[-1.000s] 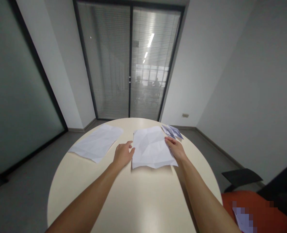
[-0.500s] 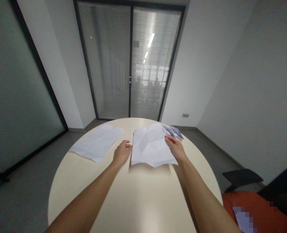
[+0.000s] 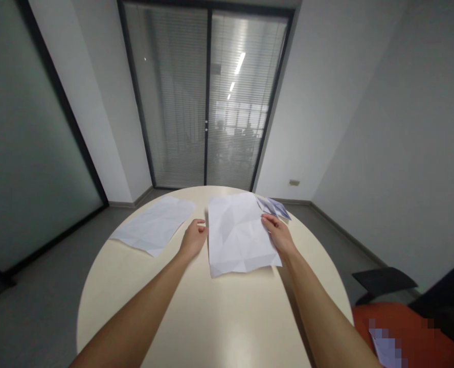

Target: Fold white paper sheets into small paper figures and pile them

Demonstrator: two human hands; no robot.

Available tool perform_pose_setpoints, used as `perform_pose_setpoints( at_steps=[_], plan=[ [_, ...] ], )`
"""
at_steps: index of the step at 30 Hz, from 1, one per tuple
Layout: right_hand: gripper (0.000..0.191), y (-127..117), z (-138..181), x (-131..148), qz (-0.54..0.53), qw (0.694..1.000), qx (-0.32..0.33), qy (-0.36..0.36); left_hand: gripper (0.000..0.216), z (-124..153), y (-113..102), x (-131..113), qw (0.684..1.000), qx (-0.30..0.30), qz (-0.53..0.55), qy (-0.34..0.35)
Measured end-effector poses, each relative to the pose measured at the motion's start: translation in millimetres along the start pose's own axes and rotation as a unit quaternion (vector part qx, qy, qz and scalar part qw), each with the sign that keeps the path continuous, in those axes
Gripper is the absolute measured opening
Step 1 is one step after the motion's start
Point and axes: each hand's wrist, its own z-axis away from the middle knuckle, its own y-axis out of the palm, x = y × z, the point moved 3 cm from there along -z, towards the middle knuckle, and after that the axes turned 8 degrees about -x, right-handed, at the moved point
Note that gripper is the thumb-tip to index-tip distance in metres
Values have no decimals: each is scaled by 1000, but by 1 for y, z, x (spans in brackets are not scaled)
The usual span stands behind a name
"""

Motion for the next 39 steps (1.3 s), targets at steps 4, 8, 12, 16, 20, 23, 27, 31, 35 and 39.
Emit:
perform_pose_setpoints(
  at_steps=[4,8,12,16,20,23,27,31,35,39],
  plan=[
    [57,2,2,-1,-22,1000,0,18,27,0,2,1,1000,7,2,7],
    [54,3,2,-4,-40,998,-4,41,28,0,1,0,999,12,42,19],
    [51,1,3,-9,-48,997,-19,62,30,0,-3,-6,994,4,108,28],
    [51,-3,3,-7,4,998,-26,49,33,1,-6,-12,985,-16,168,40],
    [57,-7,2,-1,24,999,-26,35,25,1,-10,-21,980,-57,169,92],
    [60,-7,4,6,21,999,-34,28,29,4,-12,-30,979,-62,180,72],
    [60,-7,8,16,31,998,-49,8,32,12,-15,-43,977,-72,199,27],
    [57,-5,11,20,8,999,-38,3,33,17,-18,-51,971,-82,224,0],
    [51,-1,11,19,-48,999,-1,-3,33,15,-21,-53,960,-98,261,21],
    [50,2,9,17,-76,997,15,-28,34,12,-24,-54,957,-106,268,23]
  ],
)
